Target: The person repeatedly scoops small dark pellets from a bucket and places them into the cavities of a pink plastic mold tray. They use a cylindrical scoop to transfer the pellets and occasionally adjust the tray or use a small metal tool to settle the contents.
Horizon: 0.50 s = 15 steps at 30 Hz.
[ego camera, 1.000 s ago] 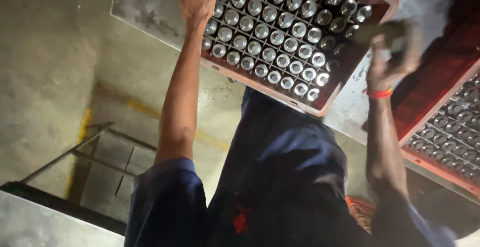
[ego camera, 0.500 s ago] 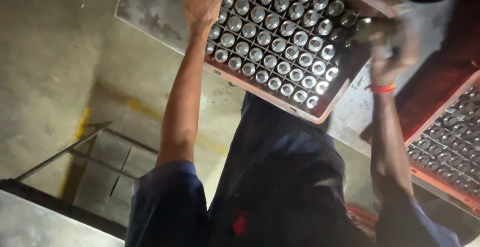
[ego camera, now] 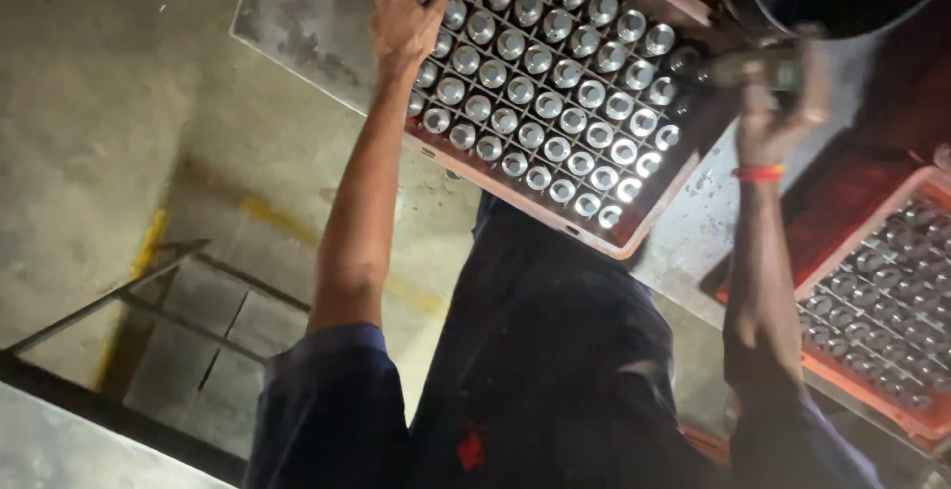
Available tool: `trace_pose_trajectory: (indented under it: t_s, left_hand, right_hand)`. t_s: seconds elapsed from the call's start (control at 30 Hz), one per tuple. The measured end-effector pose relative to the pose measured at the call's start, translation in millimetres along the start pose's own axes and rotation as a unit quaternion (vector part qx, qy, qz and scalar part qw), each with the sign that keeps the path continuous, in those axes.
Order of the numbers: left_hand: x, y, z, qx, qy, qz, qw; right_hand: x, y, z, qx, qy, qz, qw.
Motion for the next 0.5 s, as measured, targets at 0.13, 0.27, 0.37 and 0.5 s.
trace_pose_trajectory:
  t_s: [0.13, 0.27, 0.37, 0.5]
  left_hand:
    - [0.7, -0.9, -1.9, -0.002, 0.001, 0.000, 1.000]
    - [2.6, -1.8, -0.7, 0.004, -0.003, -0.005, 1.000]
    - [3.0, 0.1, 0.2, 0.010, -0.009, -0.002, 1.000]
    - [3.5, 1.7, -1.4, -0.002, -0.004, -0.018, 1.000]
  right_hand:
    - [-5.6, 13.0, 13.9, 0.089, -0.017, -0.063, 0.994]
    - [-38.0, 24.7, 17.8, 0.029, 0.034, 0.111, 0.993]
    - [-22.4, 36.0, 34.6, 0.040, 0.140, -0.102, 0.984]
    - [-49.6, 59.9, 66.2, 0.157, -0.024, 0.024, 0.987]
Point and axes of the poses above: each hand's wrist, its own y-axis towards the middle knuckle, its own x-axis out of the back of the hand, z = x × y, the point moved 6 cm from there along y, towards the middle knuckle, and after that the axes turned 15 degrees about x, right-handed, at the moved point
